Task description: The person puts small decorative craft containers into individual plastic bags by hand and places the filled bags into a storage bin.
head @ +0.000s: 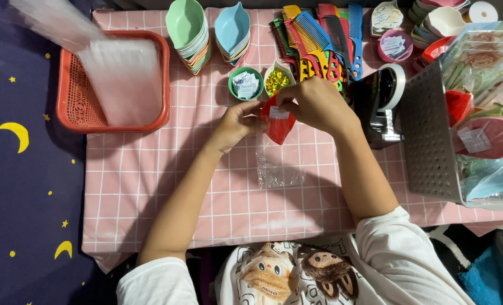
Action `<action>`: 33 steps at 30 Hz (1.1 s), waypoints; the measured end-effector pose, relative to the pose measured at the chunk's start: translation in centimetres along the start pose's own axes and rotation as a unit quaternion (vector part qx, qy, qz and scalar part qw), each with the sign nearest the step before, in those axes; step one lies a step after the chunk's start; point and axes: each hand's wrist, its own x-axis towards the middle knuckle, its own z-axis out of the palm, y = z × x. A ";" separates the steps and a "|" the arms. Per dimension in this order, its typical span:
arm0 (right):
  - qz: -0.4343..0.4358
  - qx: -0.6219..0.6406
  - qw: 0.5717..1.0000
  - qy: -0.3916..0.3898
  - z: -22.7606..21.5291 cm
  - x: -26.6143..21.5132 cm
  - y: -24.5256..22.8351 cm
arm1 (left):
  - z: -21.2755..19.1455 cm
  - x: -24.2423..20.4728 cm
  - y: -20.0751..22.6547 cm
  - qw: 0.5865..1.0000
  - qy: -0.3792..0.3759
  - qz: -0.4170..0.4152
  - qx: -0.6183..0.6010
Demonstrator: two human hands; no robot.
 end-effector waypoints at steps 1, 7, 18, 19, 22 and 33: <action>0.009 -0.009 1.000 -0.003 0.0 0.0 -0.1 | 0.2 -0.1 0.6 1.000 0.001 0.007 0.004; -0.006 -0.035 0.999 0.007 1.4 0.2 0.5 | 1.0 -0.5 2.0 1.000 0.021 0.013 0.001; -0.052 0.024 0.994 0.093 1.4 1.0 0.6 | 0.6 -0.5 1.6 0.999 0.030 0.007 -0.016; -0.072 0.042 0.987 0.137 1.6 1.2 0.9 | 0.5 -0.4 1.3 0.999 0.032 0.010 -0.020; -0.126 0.039 0.976 0.175 0.2 0.9 0.5 | -0.3 -0.2 1.2 0.999 0.010 -0.016 -0.028; -0.011 0.327 0.940 -0.099 -2.7 -0.1 -0.5 | -0.2 -0.2 1.2 0.998 0.045 0.012 -0.050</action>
